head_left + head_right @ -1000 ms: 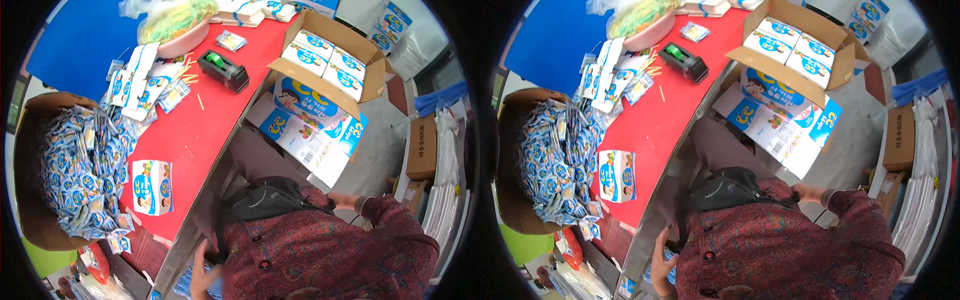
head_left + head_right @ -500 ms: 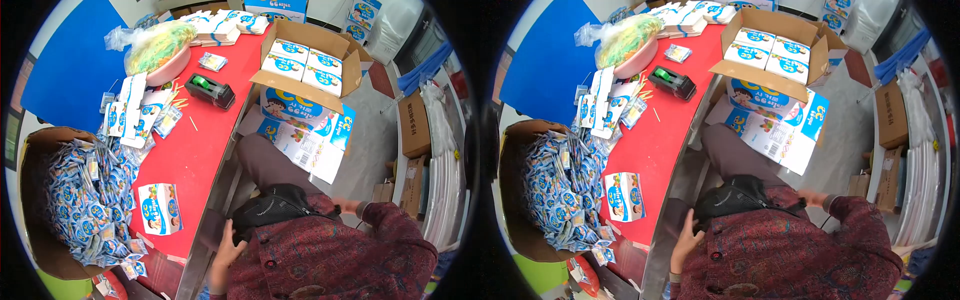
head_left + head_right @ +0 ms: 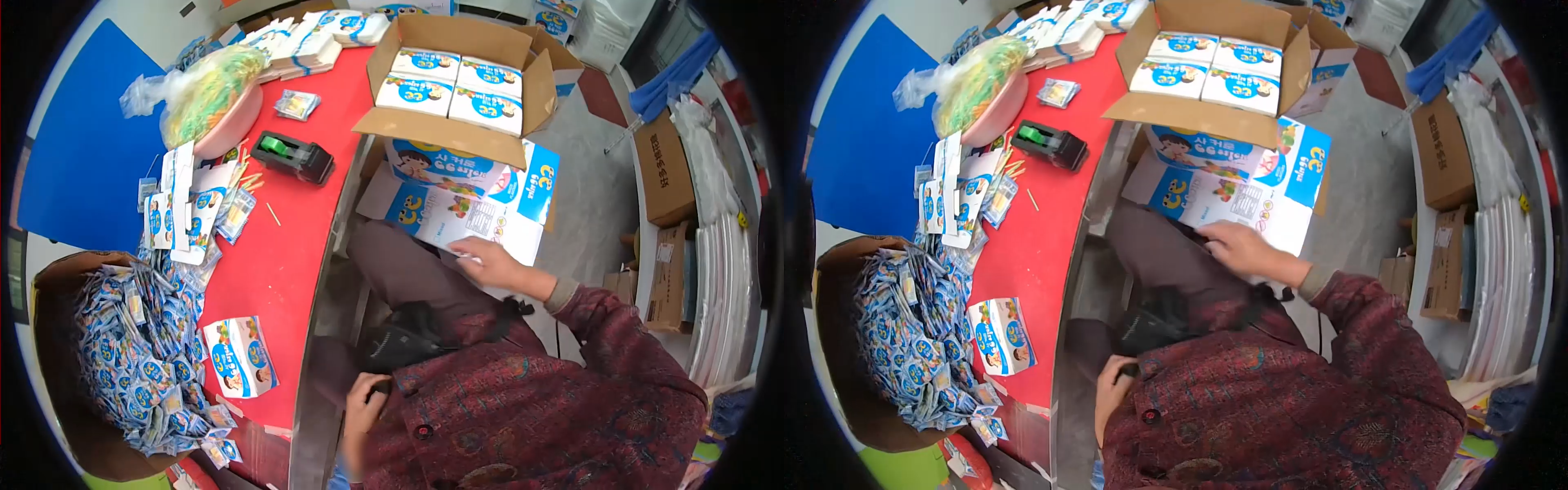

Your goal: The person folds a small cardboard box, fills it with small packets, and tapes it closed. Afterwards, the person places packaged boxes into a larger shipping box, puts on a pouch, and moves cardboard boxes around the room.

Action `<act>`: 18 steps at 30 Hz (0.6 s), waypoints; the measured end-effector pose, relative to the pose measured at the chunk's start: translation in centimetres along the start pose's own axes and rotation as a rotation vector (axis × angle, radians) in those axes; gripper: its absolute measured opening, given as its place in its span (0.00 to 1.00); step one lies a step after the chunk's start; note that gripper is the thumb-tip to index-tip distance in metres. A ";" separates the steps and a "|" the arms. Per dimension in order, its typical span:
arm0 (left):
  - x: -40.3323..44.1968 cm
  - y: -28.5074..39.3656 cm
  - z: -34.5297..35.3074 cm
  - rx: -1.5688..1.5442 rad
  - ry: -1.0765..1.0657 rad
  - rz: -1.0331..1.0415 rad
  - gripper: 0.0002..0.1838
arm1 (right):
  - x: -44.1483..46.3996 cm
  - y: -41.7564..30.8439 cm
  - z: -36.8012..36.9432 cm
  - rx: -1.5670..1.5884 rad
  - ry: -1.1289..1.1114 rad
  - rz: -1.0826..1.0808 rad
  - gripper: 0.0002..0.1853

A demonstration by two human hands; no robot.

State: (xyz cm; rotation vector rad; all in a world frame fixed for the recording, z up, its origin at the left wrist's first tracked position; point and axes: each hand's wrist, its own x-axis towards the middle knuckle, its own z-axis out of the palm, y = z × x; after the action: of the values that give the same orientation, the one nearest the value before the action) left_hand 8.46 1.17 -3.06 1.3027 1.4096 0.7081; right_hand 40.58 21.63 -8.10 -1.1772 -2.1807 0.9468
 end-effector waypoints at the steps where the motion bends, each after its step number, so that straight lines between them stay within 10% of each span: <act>1: -0.3 0.5 0.6 -0.009 0.090 -0.064 0.13 | 0.5 -3.3 -0.1 0.116 -0.001 -0.076 0.18; 5: -0.8 2.8 2.9 -0.078 0.360 -0.273 0.09 | -2.8 -5.5 5.2 0.213 -0.242 -0.352 0.26; 11: -2.5 3.7 3.8 -0.363 0.571 -0.124 0.14 | -2.9 -4.3 4.1 0.362 -0.530 -0.027 0.32; 14: -1.1 6.0 3.4 -0.393 0.649 -0.091 0.15 | -1.6 -6.4 1.0 0.935 -0.682 0.186 0.40; 18: 1.0 8.1 3.6 -0.261 0.447 -0.083 0.13 | -1.4 -9.2 0.5 0.494 -0.550 0.150 0.43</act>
State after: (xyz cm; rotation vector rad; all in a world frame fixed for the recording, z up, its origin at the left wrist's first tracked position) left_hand 14.66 3.21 3.05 0.9092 1.6463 1.1350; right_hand 36.19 16.70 -1.54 -0.9143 -2.0569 1.9264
